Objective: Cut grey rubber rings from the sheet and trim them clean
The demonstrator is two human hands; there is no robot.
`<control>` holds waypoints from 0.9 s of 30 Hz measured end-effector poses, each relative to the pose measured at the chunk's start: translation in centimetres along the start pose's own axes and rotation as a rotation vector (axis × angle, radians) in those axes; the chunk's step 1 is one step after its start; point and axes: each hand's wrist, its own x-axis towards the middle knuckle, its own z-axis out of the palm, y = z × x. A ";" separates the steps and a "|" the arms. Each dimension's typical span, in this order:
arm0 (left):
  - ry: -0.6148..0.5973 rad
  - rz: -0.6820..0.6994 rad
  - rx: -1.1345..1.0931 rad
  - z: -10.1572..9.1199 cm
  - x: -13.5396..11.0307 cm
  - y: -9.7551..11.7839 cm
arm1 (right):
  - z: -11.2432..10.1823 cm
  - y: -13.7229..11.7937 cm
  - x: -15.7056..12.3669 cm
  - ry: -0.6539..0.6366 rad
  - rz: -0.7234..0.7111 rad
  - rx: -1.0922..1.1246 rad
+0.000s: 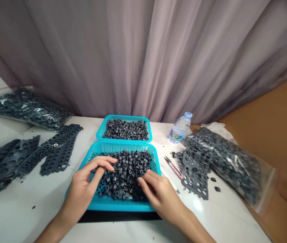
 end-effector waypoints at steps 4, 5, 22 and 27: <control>0.122 0.029 0.066 -2.6 1.9 -0.6 | -0.5 0.5 0.1 -0.058 -0.031 -0.020; 0.150 0.023 0.077 -3.3 2.4 -1.0 | -0.6 0.7 0.1 -0.057 -0.041 -0.025; 0.301 0.106 -0.038 -5.2 6.5 -10.7 | -0.3 1.2 -0.1 -0.121 -0.028 -0.072; 0.191 0.165 -0.039 -5.4 5.7 -8.2 | -0.2 1.4 -0.2 -0.124 -0.033 -0.094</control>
